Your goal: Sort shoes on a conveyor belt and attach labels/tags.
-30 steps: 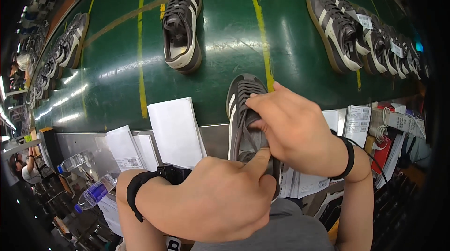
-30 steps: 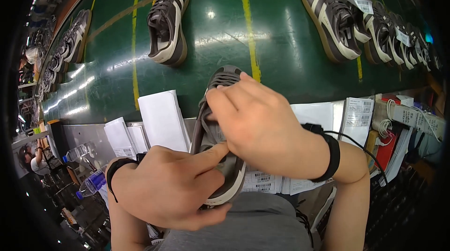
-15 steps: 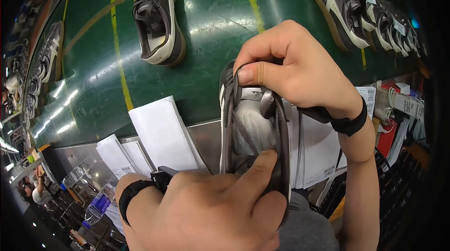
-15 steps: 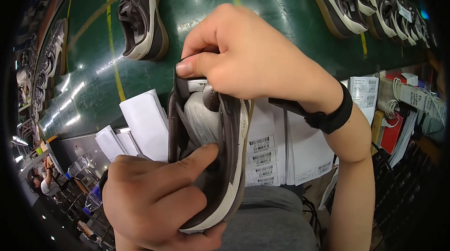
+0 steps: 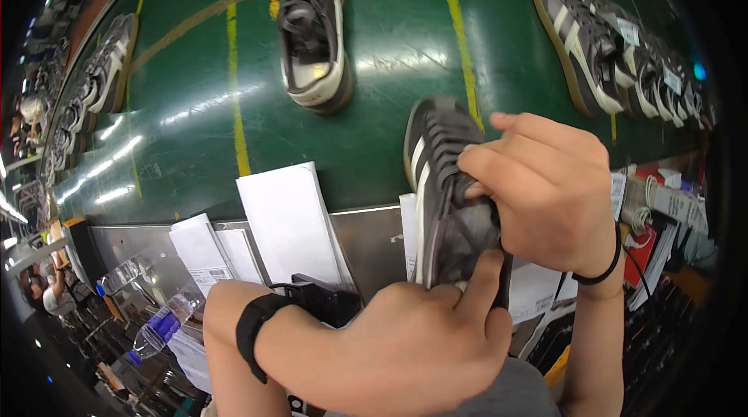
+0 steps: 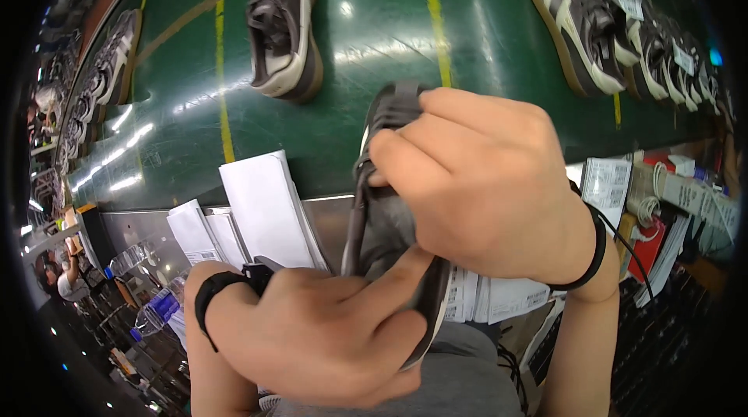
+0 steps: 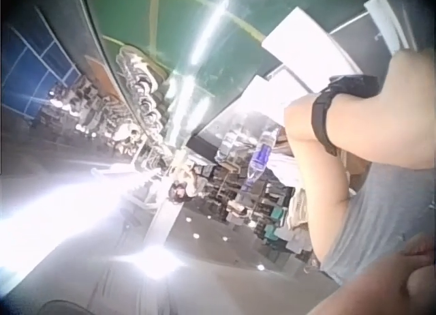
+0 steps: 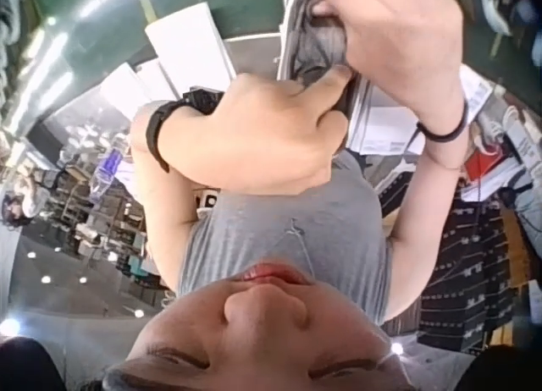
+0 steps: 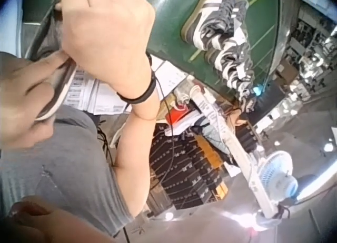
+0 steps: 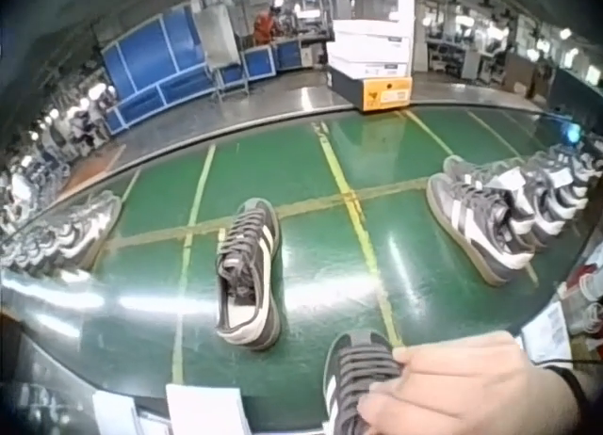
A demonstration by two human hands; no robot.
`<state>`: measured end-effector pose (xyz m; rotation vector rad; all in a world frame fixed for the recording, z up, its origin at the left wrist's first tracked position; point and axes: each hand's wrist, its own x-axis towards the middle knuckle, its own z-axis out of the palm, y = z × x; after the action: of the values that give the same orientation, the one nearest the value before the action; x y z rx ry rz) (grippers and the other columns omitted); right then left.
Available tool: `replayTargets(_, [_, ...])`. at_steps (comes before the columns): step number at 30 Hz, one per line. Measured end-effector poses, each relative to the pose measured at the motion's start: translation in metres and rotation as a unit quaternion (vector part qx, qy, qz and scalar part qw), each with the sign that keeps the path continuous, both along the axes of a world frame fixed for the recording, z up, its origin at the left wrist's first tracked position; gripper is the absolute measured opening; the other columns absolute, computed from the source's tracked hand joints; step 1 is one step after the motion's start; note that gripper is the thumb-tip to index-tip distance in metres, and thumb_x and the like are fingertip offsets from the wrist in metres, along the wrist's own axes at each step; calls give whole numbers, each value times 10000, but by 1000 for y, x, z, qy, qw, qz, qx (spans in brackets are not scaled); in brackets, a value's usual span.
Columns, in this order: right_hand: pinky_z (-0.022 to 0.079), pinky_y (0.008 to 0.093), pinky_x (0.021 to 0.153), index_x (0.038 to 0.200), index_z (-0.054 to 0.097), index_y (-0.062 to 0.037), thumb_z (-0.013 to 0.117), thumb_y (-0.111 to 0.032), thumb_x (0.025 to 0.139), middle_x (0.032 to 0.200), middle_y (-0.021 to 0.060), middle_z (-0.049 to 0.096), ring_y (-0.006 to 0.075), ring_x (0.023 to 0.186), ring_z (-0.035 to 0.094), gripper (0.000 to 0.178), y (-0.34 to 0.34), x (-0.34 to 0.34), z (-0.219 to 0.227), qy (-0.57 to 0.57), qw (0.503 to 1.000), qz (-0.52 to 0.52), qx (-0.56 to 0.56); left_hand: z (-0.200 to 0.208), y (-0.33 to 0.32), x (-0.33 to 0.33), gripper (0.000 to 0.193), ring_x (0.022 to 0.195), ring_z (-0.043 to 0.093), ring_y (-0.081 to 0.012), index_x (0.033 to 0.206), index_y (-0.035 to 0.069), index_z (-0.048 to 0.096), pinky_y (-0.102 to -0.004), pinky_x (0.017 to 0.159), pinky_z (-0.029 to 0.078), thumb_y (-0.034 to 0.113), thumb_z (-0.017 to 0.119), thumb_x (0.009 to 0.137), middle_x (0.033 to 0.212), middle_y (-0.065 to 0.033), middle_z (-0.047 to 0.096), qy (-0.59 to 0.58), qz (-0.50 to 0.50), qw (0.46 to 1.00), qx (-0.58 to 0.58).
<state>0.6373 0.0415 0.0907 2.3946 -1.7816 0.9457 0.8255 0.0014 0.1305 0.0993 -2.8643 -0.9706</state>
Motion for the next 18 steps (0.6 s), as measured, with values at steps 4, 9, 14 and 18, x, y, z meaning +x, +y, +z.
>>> replayTargets(4, [543, 341, 605, 803, 700, -32, 670, -46, 568, 780, 60, 690, 236, 738, 657, 238, -45, -33, -3, 139, 971, 21, -194, -58, -6, -10, 286, 629, 645, -184, 904, 36, 584, -298, 501, 517, 140, 702, 666, 1311, -279, 548, 48, 117, 982, -143])
replayTargets(9, [543, 361, 734, 850, 730, -45, 711, -69, 760, 858, 46, 709, 244, 864, 646, 95, -77, -76, -54, 152, 972, -179, -9, -92, -103, -2, 544, 884, 675, -308, 1182, 49, 566, -382, 680, 565, 217, 798, 720, 1328, -126, 523, 48, 282, 944, -163])
replayTargets(14, [516, 387, 852, 938, 708, -24, 683, -95, 818, 952, 93, 693, 279, 955, 624, 141, -107, -21, -55, -23, 993, -93, -64, -132, -159, 16, 473, 887, 676, -294, 1002, 62, 665, -385, 698, 553, 309, 848, 642, 1304, -117, 546, 40, 261, 935, -235])
replayTargets(18, [506, 409, 864, 988, 699, -15, 645, -98, 855, 954, 116, 692, 303, 944, 620, 166, -126, -2, -59, -42, 997, -62, -18, -130, -164, 10, 349, 837, 670, -284, 778, 29, 728, -368, 704, 548, 343, 813, 651, 1173, -93, 648, 35, 239, 941, -236])
